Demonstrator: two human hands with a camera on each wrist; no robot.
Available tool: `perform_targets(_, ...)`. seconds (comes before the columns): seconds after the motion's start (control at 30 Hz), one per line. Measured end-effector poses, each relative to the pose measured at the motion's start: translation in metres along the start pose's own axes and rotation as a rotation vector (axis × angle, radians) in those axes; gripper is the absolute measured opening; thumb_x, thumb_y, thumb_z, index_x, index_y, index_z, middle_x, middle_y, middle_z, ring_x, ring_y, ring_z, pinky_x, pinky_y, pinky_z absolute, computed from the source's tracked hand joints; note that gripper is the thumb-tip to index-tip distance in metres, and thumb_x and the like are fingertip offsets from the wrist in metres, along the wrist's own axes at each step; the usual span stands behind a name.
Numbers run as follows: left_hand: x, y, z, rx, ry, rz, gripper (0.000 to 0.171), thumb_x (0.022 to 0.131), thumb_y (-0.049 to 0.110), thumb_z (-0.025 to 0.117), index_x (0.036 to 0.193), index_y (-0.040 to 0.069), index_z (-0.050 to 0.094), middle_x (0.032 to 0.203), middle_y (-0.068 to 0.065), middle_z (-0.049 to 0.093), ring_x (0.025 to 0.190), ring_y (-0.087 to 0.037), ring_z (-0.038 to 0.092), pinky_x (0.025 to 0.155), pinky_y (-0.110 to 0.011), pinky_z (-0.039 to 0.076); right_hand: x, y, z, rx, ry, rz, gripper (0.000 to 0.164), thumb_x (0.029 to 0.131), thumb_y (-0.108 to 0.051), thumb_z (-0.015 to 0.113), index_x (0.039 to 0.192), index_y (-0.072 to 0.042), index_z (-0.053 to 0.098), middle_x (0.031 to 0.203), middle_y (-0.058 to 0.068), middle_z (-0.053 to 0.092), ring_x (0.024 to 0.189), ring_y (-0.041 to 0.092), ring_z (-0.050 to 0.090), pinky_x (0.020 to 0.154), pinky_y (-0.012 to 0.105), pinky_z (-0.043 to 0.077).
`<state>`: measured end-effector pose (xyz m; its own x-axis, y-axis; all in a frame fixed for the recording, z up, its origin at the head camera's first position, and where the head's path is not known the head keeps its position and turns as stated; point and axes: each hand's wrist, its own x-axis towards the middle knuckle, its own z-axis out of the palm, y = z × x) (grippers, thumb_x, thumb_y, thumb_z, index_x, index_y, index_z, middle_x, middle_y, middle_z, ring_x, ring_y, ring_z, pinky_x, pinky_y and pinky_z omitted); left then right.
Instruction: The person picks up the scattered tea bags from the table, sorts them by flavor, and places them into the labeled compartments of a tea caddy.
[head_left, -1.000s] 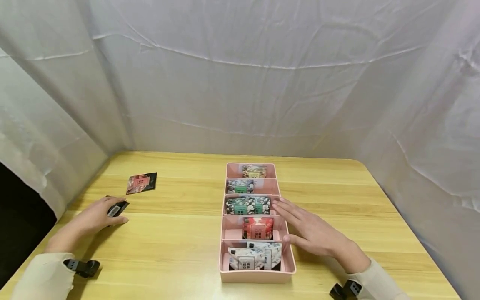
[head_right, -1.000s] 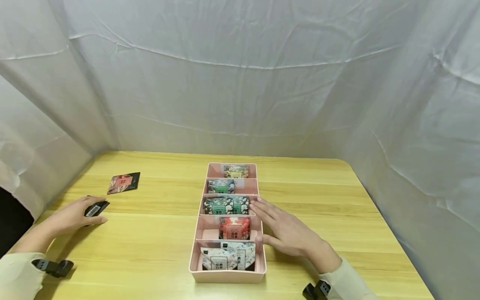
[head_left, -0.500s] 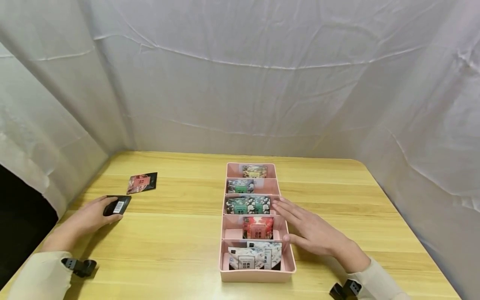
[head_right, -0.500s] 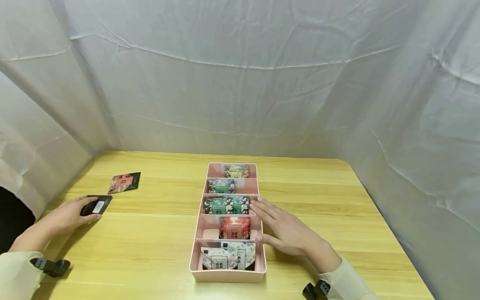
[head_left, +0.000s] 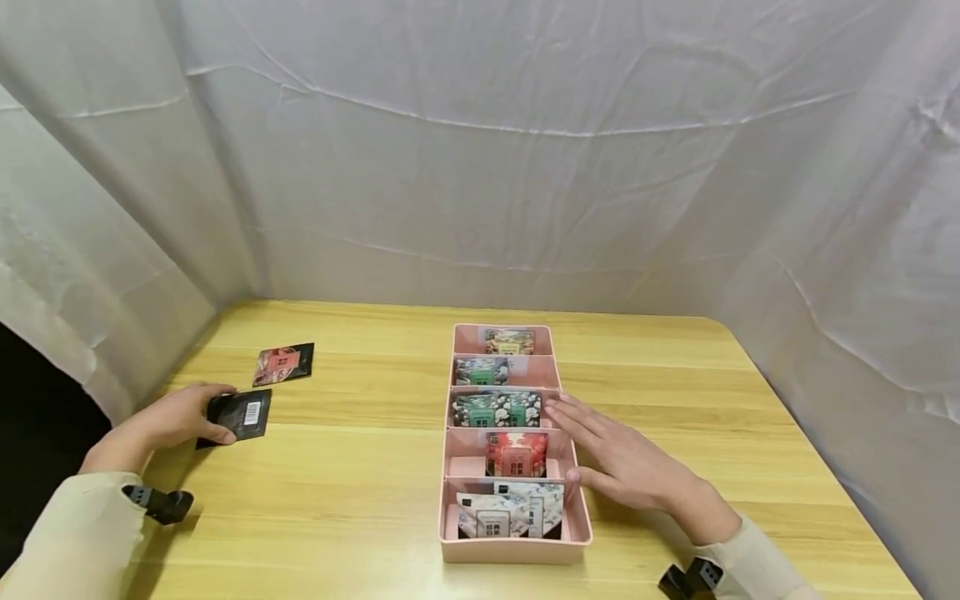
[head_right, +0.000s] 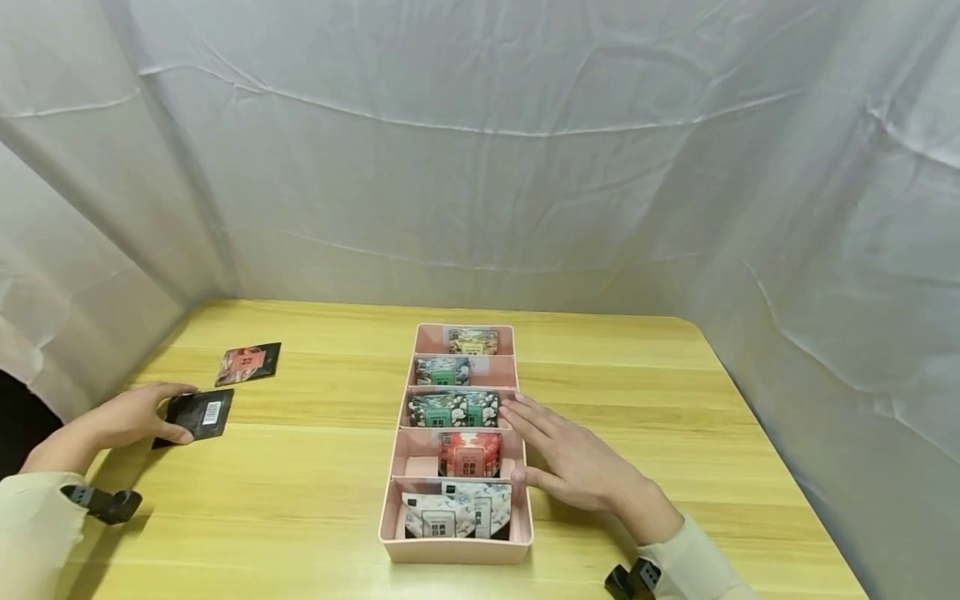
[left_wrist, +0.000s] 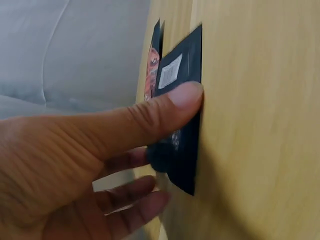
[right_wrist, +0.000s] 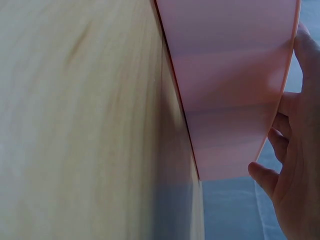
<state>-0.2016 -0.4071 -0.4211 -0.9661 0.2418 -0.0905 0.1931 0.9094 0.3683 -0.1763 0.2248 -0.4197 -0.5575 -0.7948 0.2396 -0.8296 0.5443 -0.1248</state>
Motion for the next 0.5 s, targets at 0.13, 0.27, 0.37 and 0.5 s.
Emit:
perform_targets(0.13, 0.000, 0.004, 0.001, 0.040, 0.028, -0.053, 0.090, 0.065, 0.043, 0.089, 0.125, -0.014, 0.053, 0.116, -0.041, 0.047, 0.101, -0.053, 0.046, 0.082, -0.064, 0.042, 0.001, 0.000, 0.000, 0.009, 0.012, -0.006, 0.073, 0.099, -0.043, 0.053, 0.156, -0.009, 0.023, 0.161, 0.010, 0.020, 0.147, 0.026, 0.020, 0.118, 0.031, 0.014)
perform_targets(0.27, 0.002, 0.009, 0.001, 0.028, 0.091, -0.006, 0.075, 0.068, 0.038, 0.088, 0.115, -0.011, 0.057, 0.109, -0.033, 0.056, 0.097, -0.047, 0.048, 0.081, -0.060, 0.042, 0.001, 0.000, -0.001, 0.008, -0.004, 0.008, 0.074, 0.098, -0.042, 0.055, 0.156, -0.010, 0.023, 0.162, 0.009, 0.019, 0.147, 0.026, 0.019, 0.117, 0.037, 0.020)
perform_targets(0.37, 0.005, 0.014, -0.001, 0.005, 0.132, 0.046, 0.056, 0.071, 0.029, 0.087, 0.105, -0.007, 0.059, 0.096, -0.020, 0.063, 0.082, -0.031, 0.053, 0.072, -0.046, 0.044, 0.001, -0.001, -0.001, 0.006, -0.019, 0.014, 0.076, 0.097, -0.039, 0.057, 0.157, -0.010, 0.022, 0.162, 0.010, 0.019, 0.147, 0.027, 0.018, 0.114, 0.045, 0.026)
perform_targets(0.5, 0.007, 0.023, -0.004, -0.017, 0.166, 0.081, 0.037, 0.077, 0.018, 0.083, 0.100, -0.002, 0.061, 0.091, -0.014, 0.067, 0.076, -0.022, 0.055, 0.065, -0.040, 0.045, 0.001, -0.002, -0.002, 0.005, -0.021, 0.016, 0.077, 0.095, -0.037, 0.060, 0.157, -0.010, 0.022, 0.162, 0.010, 0.019, 0.147, 0.027, 0.018, 0.112, 0.050, 0.029)
